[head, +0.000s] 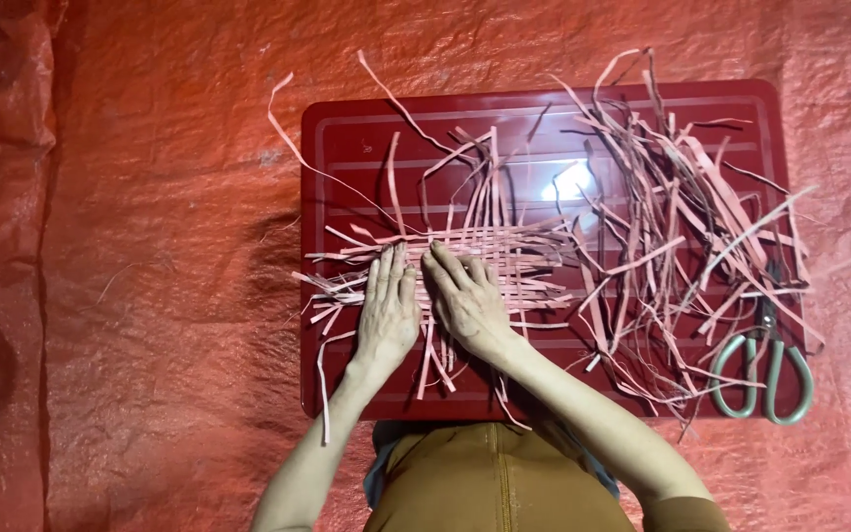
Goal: Weaving thin pink plastic strips together on a red tray to create a woven mat.
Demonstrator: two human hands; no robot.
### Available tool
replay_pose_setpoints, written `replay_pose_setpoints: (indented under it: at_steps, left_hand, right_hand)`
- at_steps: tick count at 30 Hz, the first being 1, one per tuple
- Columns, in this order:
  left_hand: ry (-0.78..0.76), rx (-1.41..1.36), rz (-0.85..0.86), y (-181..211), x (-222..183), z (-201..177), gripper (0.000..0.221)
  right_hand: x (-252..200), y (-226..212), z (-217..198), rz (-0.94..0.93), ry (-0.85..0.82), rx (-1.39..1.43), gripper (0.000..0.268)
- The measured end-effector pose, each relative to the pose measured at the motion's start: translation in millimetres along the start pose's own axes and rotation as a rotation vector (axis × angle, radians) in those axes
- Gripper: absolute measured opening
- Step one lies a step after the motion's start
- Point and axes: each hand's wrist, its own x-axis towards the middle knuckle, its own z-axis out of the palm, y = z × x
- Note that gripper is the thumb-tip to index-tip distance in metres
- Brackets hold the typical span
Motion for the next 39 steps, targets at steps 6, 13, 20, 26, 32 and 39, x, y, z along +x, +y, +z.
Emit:
replay_pose_setpoints:
  at_steps: [6,13,20,26,32,39]
  left_hand:
    - [-0.067,-0.014,-0.024,0,-1,1,0.036]
    - [0.009,0.001,-0.017,0,2,0,0.036]
    - [0.212,-0.112,0.04,7,17,15,0.031]
    - [0.115,0.013,-0.011,0,33,14,0.055]
    - [0.114,0.018,-0.046,2,34,14,0.05]
    - [0.134,0.062,-0.026,4,34,17,0.047]
  right_hand:
    - [9,16,-27,0.107,0.106,0.209,0.041]
    - [-2,15,-4,0.176,-0.077,-0.124,0.06]
    - [-4,19,6,0.164,-0.033,-0.152,0.061]
    - [-5,19,8,0.175,-0.011,-0.166,0.062]
    - [-5,19,9,0.185,-0.002,-0.17,0.062]
    - [-2,18,5,0.202,-0.002,-0.145,0.062]
